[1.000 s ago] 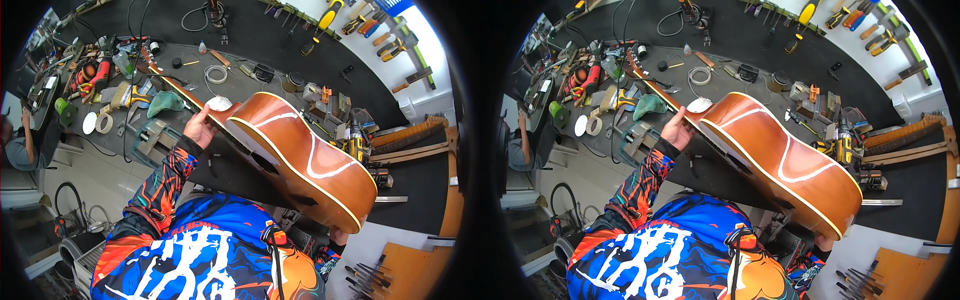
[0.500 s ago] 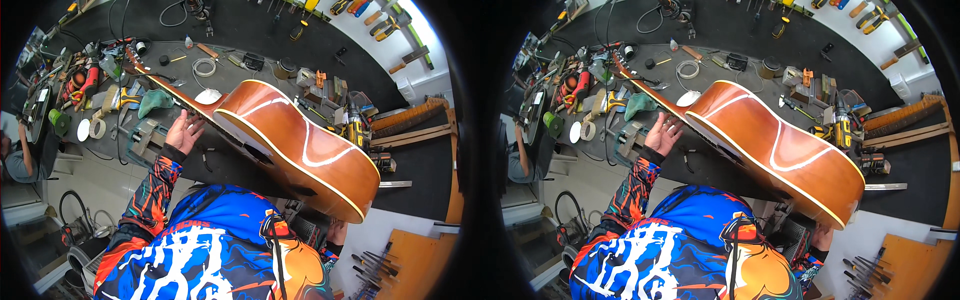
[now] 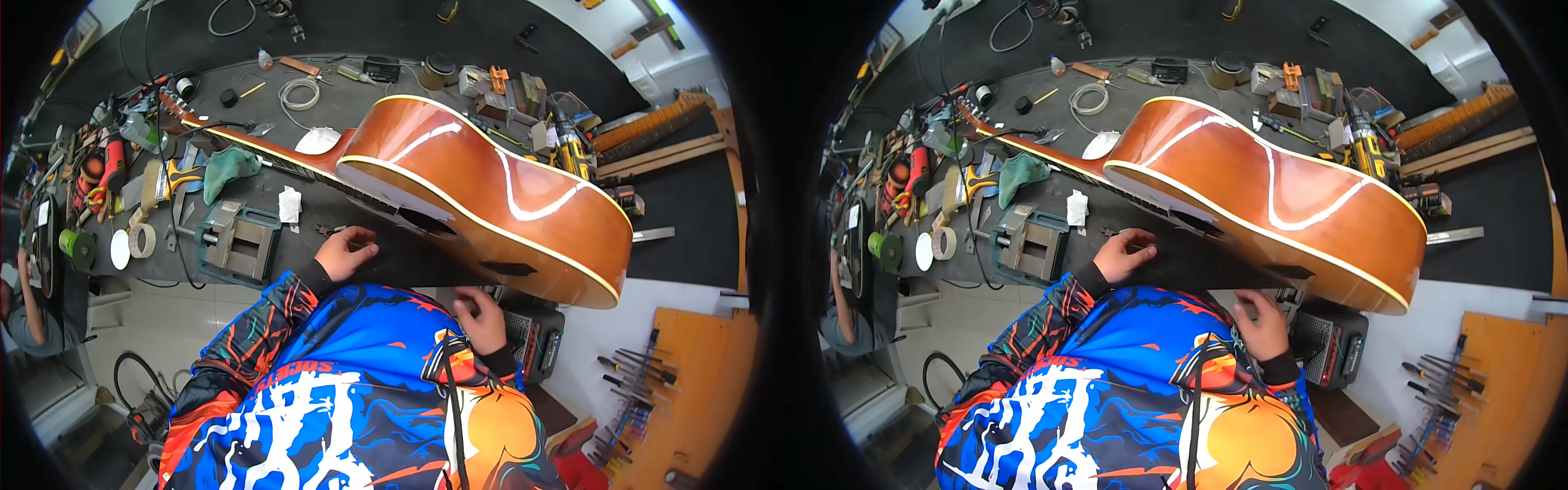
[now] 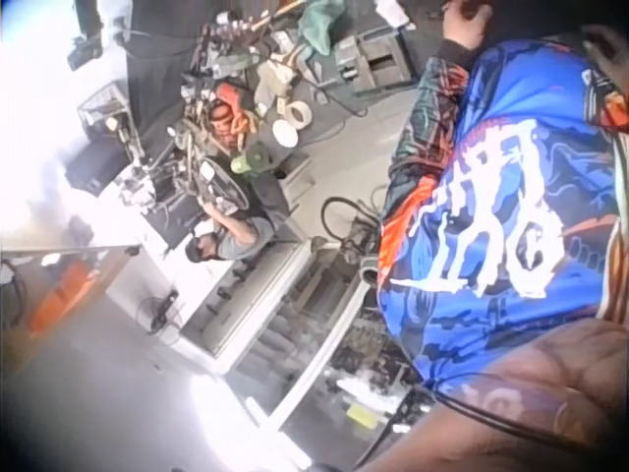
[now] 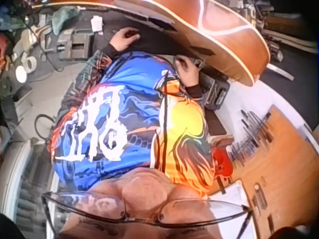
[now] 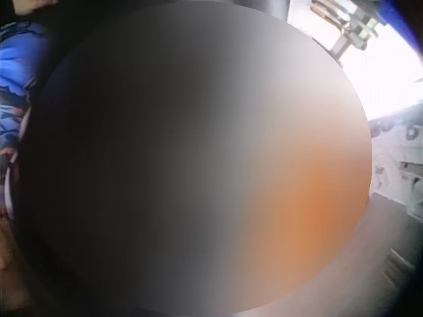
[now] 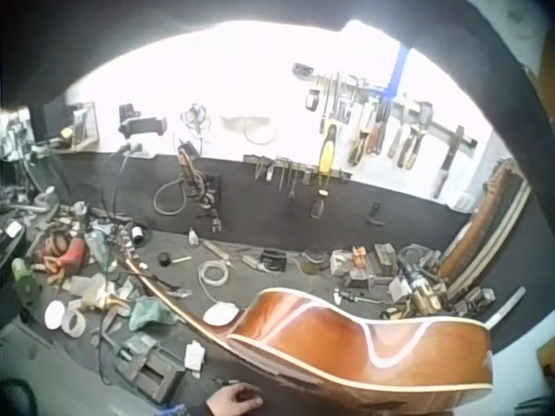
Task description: The person cleans the back of an acoustic guitar with a cloth and then uses a screwdriver to tighten screws on the guitar's output jack plate. The person handles the guitar and tools directly, performing maintenance on the instrument's electronics.
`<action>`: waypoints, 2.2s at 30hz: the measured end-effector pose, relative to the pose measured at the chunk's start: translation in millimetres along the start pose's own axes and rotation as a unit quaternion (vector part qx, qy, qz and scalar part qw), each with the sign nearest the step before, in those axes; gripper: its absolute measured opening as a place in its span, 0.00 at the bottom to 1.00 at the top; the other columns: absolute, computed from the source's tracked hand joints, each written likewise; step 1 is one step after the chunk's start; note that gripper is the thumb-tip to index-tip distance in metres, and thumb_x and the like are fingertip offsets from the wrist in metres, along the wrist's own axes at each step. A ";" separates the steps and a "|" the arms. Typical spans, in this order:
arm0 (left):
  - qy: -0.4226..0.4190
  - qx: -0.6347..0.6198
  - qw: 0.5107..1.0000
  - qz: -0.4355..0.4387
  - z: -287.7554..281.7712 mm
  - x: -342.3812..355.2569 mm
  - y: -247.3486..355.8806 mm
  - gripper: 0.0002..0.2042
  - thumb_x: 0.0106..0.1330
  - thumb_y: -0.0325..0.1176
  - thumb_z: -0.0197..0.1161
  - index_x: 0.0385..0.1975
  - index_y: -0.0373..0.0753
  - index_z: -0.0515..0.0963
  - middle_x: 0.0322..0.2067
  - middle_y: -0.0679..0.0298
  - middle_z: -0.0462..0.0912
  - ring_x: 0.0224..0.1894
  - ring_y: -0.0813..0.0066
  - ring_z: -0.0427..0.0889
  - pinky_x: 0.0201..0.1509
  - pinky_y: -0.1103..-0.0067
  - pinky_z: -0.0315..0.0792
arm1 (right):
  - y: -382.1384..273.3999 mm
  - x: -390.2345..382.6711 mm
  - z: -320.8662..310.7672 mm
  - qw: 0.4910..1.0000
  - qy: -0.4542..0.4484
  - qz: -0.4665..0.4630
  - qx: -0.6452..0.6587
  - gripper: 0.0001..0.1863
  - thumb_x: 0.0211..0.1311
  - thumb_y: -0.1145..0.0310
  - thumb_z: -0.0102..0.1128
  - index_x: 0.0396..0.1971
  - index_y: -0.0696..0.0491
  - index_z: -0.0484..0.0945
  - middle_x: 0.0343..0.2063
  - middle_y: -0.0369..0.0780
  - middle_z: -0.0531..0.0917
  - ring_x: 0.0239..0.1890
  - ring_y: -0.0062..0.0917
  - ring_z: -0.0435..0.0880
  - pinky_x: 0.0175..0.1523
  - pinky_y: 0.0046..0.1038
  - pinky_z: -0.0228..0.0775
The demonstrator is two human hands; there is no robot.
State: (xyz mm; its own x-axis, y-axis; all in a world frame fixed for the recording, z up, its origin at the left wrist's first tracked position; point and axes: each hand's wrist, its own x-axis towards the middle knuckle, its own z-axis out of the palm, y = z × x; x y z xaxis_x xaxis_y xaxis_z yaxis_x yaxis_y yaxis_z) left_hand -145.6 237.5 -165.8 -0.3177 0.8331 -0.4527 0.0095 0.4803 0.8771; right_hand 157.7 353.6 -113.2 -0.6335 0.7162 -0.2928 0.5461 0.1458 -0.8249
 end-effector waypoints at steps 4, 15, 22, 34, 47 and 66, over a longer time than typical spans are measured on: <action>-0.020 -0.023 1.000 -0.003 -7.1 -7.3 -2.6 0.19 0.64 0.35 0.66 0.52 0.32 0.75 0.41 0.59 0.83 0.43 0.75 0.82 0.48 0.78 0.75 | -46.2 25.8 17.3 0.987 0.043 -0.130 -0.080 0.16 0.57 0.69 0.64 0.46 0.56 0.79 0.44 0.47 0.81 0.45 0.40 0.82 0.50 0.33 0.74; -0.040 -0.058 0.997 -0.008 -36.1 -18.8 -26.1 0.19 0.65 0.35 0.67 0.52 0.33 0.75 0.42 0.61 0.83 0.42 0.78 0.81 0.48 0.80 0.75 | -1.9 79.8 104.6 0.983 0.048 0.060 0.168 0.20 0.66 0.61 0.60 0.47 0.63 0.77 0.37 0.44 0.86 0.37 0.23 0.84 0.43 0.24 0.76; -0.128 -0.057 0.990 -0.023 -30.0 -2.4 -6.3 0.25 0.68 0.42 0.63 0.60 0.34 0.68 0.48 0.56 0.81 0.45 0.73 0.81 0.50 0.77 0.75 | -76.8 58.6 89.6 0.931 0.009 0.081 0.355 0.13 0.69 0.68 0.55 0.46 0.61 0.77 0.32 0.38 0.85 0.29 0.15 0.77 0.37 0.17 0.70; -0.298 -0.291 0.901 -0.118 6.0 5.3 17.2 0.20 0.72 0.32 0.57 0.60 0.32 0.67 0.51 0.57 0.77 0.54 0.67 0.79 0.56 0.72 0.75 | -84.4 20.3 87.0 0.900 -0.069 0.034 0.430 0.15 0.67 0.73 0.57 0.51 0.63 0.74 0.39 0.40 0.85 0.43 0.20 0.83 0.52 0.20 0.73; -0.179 0.006 0.983 0.050 23.3 -40.2 9.7 0.11 0.68 0.25 0.60 0.49 0.31 0.77 0.41 0.60 0.84 0.43 0.74 0.83 0.51 0.77 0.76 | -82.5 34.2 62.9 0.855 -0.123 -0.004 0.503 0.18 0.67 0.76 0.57 0.55 0.62 0.71 0.45 0.44 0.82 0.46 0.23 0.83 0.52 0.24 0.76; 0.130 -0.220 0.967 -0.018 113.3 -133.4 47.7 0.15 0.72 0.31 0.57 0.55 0.32 0.71 0.38 0.56 0.84 0.38 0.68 0.86 0.40 0.77 0.81 | 25.5 -50.8 11.7 0.939 -0.139 -0.138 0.282 0.20 0.62 0.69 0.64 0.52 0.59 0.76 0.40 0.42 0.85 0.42 0.23 0.84 0.48 0.26 0.76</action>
State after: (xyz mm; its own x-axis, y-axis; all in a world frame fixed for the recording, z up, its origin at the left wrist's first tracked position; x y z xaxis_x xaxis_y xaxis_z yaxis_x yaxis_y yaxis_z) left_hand 4.7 180.3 -81.7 -0.5383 0.6933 -0.4791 -0.3929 0.2965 0.8705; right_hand 197.4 313.0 -125.0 -0.8699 0.4867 -0.0798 0.0121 -0.1406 -0.9900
